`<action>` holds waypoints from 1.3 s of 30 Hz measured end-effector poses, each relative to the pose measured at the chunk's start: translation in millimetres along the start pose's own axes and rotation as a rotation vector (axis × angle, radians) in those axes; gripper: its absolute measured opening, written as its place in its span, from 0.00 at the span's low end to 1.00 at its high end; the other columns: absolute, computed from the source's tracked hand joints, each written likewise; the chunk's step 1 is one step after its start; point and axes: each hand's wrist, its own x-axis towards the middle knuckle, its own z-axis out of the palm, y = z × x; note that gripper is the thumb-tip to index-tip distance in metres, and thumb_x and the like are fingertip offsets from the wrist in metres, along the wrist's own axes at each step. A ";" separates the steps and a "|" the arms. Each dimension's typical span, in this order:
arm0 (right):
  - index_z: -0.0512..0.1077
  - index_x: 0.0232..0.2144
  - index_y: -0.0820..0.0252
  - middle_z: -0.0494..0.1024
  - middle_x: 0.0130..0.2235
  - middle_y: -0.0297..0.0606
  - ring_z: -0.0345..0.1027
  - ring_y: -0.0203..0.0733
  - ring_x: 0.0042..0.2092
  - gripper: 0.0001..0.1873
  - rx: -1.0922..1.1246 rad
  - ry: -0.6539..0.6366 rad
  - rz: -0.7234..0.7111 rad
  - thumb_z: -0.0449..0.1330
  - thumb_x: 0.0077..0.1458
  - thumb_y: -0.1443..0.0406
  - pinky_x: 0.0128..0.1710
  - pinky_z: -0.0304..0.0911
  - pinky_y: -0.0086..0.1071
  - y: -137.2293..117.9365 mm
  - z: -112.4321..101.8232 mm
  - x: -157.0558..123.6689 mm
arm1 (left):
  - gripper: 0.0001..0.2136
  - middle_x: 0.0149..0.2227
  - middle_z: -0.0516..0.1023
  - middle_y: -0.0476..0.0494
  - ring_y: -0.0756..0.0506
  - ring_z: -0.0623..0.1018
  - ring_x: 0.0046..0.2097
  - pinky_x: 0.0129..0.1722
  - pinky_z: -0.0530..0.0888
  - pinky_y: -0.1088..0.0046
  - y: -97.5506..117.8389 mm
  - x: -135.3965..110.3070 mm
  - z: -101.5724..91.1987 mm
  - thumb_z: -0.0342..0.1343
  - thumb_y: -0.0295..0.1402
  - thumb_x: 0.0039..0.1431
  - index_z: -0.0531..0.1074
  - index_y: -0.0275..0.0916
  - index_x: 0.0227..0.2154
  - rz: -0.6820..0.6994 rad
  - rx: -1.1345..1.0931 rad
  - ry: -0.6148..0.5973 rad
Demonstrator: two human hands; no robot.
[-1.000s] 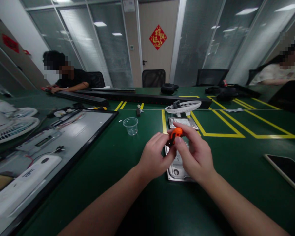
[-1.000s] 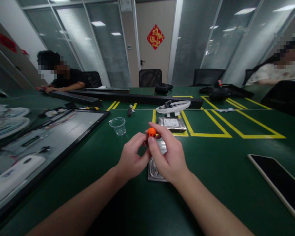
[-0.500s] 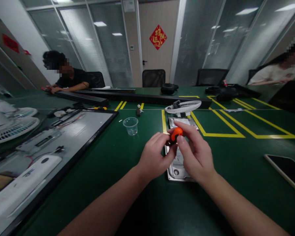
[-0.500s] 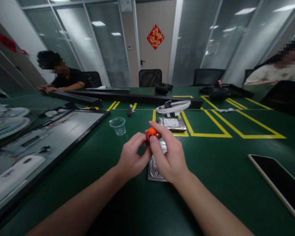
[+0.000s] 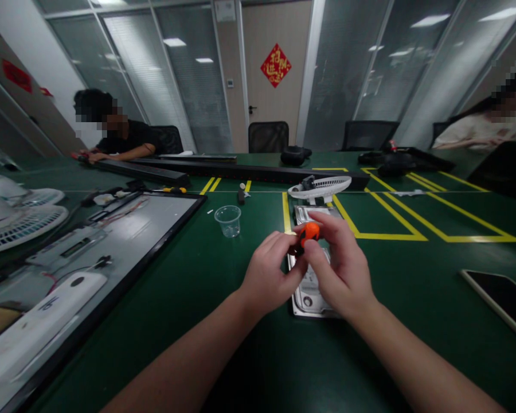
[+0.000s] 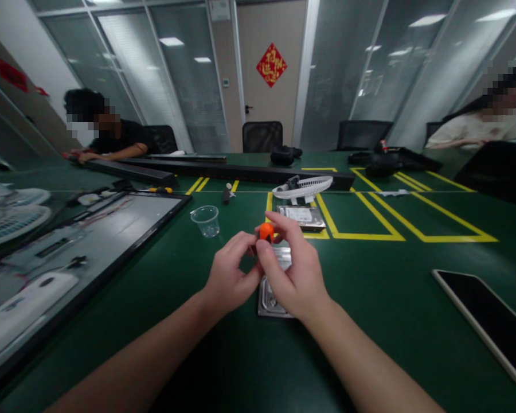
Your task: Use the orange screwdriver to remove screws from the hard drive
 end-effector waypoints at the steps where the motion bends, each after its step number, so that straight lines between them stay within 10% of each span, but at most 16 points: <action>1: 0.67 0.67 0.48 0.79 0.57 0.41 0.77 0.48 0.55 0.24 0.006 -0.013 0.003 0.59 0.71 0.63 0.56 0.72 0.47 -0.3 -0.6 -0.4 | 0.02 0.36 0.76 0.45 0.45 0.74 0.38 0.37 0.70 0.68 0.6 0.3 -0.1 0.57 0.27 0.67 0.70 0.39 0.40 -0.003 0.000 -0.005; 13: 0.72 0.55 0.51 0.80 0.47 0.37 0.77 0.43 0.46 0.16 -0.097 0.069 -0.062 0.66 0.66 0.64 0.47 0.74 0.39 1.8 1.9 1.4 | 0.05 0.36 0.75 0.47 0.46 0.74 0.38 0.37 0.70 0.69 -2.2 -1.3 1.7 0.61 0.28 0.65 0.70 0.40 0.40 -0.020 0.024 0.051; 19: 0.67 0.67 0.48 0.80 0.58 0.42 0.77 0.48 0.57 0.25 -0.049 -0.009 -0.037 0.60 0.71 0.64 0.57 0.73 0.47 1.2 -0.4 -0.2 | 0.03 0.35 0.75 0.46 0.46 0.74 0.38 0.38 0.70 0.69 -0.9 0.3 1.3 0.58 0.26 0.67 0.70 0.39 0.38 0.020 0.015 0.001; 39: 0.69 0.66 0.48 0.80 0.57 0.39 0.77 0.45 0.55 0.24 -0.111 0.003 -0.079 0.59 0.71 0.66 0.56 0.72 0.42 0.3 -1.9 -0.1 | 0.04 0.36 0.76 0.46 0.46 0.74 0.38 0.38 0.70 0.69 -0.2 -0.9 1.7 0.60 0.26 0.65 0.71 0.39 0.40 -0.009 0.018 0.040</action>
